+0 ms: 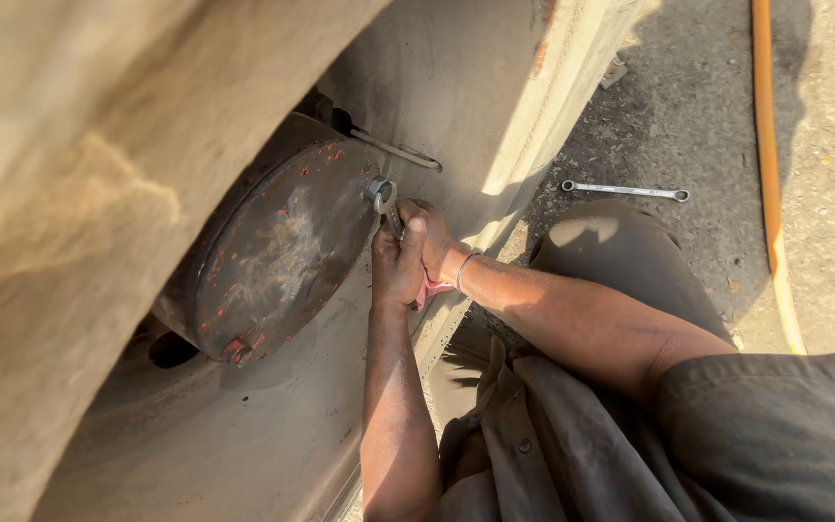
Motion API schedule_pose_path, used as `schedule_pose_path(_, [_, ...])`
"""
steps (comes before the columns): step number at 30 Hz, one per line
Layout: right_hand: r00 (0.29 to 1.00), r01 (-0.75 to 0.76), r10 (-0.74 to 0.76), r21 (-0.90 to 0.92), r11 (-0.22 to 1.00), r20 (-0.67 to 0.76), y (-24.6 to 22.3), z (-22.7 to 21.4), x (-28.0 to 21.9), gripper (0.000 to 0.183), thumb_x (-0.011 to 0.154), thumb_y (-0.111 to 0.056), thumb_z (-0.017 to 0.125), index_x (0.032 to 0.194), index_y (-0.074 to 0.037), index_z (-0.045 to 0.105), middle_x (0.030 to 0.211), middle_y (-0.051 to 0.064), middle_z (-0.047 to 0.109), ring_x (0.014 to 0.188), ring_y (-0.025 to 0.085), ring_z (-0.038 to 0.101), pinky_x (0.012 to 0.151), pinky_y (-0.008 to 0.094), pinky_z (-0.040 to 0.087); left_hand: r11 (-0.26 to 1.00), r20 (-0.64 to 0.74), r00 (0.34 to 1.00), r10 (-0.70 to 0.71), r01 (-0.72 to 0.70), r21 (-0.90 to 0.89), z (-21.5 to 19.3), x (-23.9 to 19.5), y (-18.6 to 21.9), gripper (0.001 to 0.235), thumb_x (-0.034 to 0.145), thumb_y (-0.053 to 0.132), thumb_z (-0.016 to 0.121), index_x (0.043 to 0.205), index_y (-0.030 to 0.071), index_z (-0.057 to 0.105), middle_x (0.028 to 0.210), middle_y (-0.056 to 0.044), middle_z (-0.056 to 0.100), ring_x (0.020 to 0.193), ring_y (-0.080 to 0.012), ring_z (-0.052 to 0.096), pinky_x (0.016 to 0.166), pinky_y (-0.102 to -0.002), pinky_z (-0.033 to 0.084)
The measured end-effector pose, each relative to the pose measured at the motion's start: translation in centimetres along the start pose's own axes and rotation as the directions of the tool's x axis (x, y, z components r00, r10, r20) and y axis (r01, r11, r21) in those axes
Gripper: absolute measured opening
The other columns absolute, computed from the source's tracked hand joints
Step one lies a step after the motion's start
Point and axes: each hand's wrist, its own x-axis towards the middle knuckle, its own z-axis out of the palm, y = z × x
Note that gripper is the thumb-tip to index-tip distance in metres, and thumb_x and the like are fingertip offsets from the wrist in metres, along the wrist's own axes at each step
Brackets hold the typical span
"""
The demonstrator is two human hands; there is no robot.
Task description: The person kneels beside a large truck wheel and uses two wrenches to tighten a central nut on the wheel hub. They repeatedly reposition the wrenches and apply force to secure the nut.
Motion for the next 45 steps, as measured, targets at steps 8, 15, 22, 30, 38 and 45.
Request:
schedule_pose_path(8, [0.996,-0.029,0.020,0.098,0.995,0.091,-2.7,1.6,-2.5,0.021,0.092,-0.018,0.065,0.095,-0.005,0.048,0.077,0.002,0.054,0.071,0.010,0.049,0.057,0.031,0.050,0.982,-0.006,0.999,-0.033,0.033,0.187,-0.6,-2.3,4.3,0.044,0.102,0.047,0.060,0.108,0.004,0.064,0.099,-0.006,0.068,0.096,-0.0154,0.062,0.090,-0.033,0.052])
schedule_pose_path(15, [0.991,0.003,-0.057,0.410,0.912,0.119,-2.9,5.3,-4.6,0.014,0.104,-0.016,0.053,0.096,-0.009,0.045,0.077,-0.002,0.045,0.069,0.009,0.048,0.056,0.029,0.049,0.926,-0.001,0.999,-0.047,0.044,0.374,-2.0,-5.6,8.8,0.039,0.102,0.042,0.058,0.112,0.005,0.064,0.094,-0.006,0.069,0.090,-0.0164,0.065,0.084,-0.034,0.052])
schedule_pose_path(22, [0.980,-0.173,0.148,0.926,0.336,0.130,-7.1,7.4,-6.9,0.024,0.106,-0.016,0.048,0.084,-0.008,0.052,0.072,0.001,0.052,0.064,0.014,0.054,0.056,0.033,0.049,0.761,0.037,0.997,-0.073,0.032,0.648,-3.0,-7.6,13.6,0.042,0.102,0.046,0.059,0.109,0.006,0.069,0.090,-0.011,0.072,0.086,-0.0254,0.070,0.078,-0.040,0.054])
schedule_pose_path(30, [0.811,-0.490,0.331,0.869,-0.067,0.482,-9.2,4.6,-3.8,0.037,0.106,-0.031,0.048,0.076,-0.010,0.055,0.064,0.003,0.053,0.055,0.017,0.052,0.051,0.032,0.044,0.763,-0.024,0.980,-0.199,0.170,0.624,-1.2,-5.9,16.8,0.045,0.092,0.047,0.067,0.105,0.004,0.066,0.079,-0.009,0.069,0.071,-0.0217,0.068,0.065,-0.037,0.054])
schedule_pose_path(38, [0.619,-0.677,0.608,0.730,0.093,0.497,-5.1,3.9,-6.7,0.032,0.097,-0.034,0.053,0.072,-0.015,0.055,0.060,0.000,0.051,0.047,0.016,0.045,0.041,0.034,0.037,0.903,-0.149,0.981,-0.126,0.175,0.392,-0.5,-8.8,9.4,0.044,0.099,0.045,0.064,0.106,0.002,0.065,0.084,-0.005,0.060,0.080,-0.0140,0.056,0.073,-0.029,0.049])
schedule_pose_path(45, [0.984,-0.137,0.150,0.129,0.982,-0.097,-2.7,1.8,-3.8,0.031,0.095,-0.027,0.057,0.101,0.002,0.065,0.095,0.023,0.063,0.082,0.034,0.061,0.073,0.044,0.053,1.000,-0.107,0.994,-0.010,0.012,0.016,-0.6,-5.0,0.7,0.048,0.109,0.046,0.056,0.109,-0.001,0.066,0.100,-0.003,0.066,0.095,-0.0121,0.059,0.085,-0.031,0.051])
